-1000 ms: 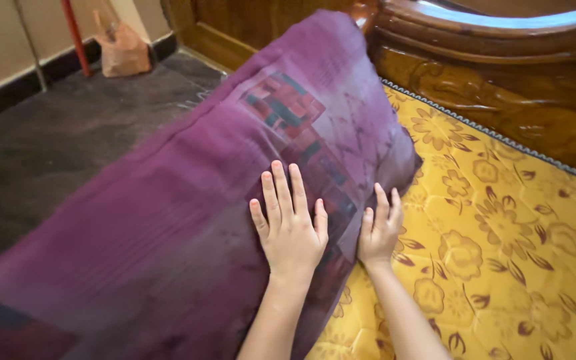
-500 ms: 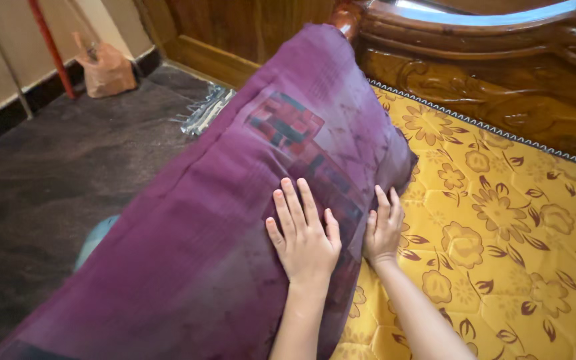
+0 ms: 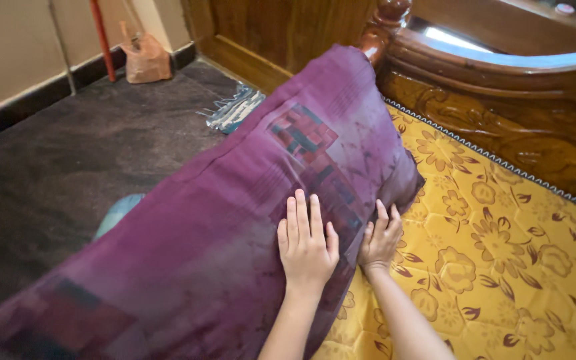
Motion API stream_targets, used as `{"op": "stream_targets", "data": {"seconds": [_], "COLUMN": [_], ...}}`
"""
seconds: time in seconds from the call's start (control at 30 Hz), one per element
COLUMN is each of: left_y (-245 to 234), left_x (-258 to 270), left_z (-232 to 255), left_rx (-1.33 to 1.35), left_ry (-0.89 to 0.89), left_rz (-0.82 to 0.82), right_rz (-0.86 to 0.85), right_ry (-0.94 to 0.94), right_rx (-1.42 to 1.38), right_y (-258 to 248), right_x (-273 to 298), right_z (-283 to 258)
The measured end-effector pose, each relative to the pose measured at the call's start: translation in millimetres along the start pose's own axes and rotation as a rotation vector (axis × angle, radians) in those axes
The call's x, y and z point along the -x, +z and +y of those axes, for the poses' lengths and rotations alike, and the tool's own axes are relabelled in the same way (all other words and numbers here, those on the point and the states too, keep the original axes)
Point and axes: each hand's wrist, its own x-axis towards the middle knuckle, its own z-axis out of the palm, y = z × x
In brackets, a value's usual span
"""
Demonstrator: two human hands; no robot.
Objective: The person fluffs a green checkered pillow by hand, then places it on a wooden stool. The person then picks up a purple pillow, fluffs it by hand, and places it on the bed.
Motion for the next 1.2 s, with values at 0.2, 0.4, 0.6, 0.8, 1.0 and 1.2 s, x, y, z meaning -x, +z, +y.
{"op": "stream_targets", "data": {"seconds": [0.2, 0.4, 0.6, 0.8, 1.0, 1.2], "left_y": [-22, -18, -6, -24, -52, -27], "left_x": [18, 32, 38, 38, 37, 57], "left_z": [-4, -8, -10, -5, 53, 176], "left_rx": [0.11, 0.019, -0.038, 0.019, 0.409, 0.678], "left_ry": [0.091, 0.148, 0.169, 0.21, 0.391, 0.694], "left_rz": [-0.025, -0.01, -0.01, -0.042, -0.298, -0.528], "right_rz": [0.065, 0.083, -0.283, -0.274, -0.057, 0.355], "right_ry": [0.066, 0.97, 1.098, 1.155, 1.026, 0.912], "right_rx": [-0.114, -1.234, -1.161, -0.822, -0.899, -0.725], "right_y": [6, 5, 27, -19, -208, -350], "right_x": [8, -18, -35, -7, 49, 128], "right_z": [16, 44, 67, 75, 102, 126]}}
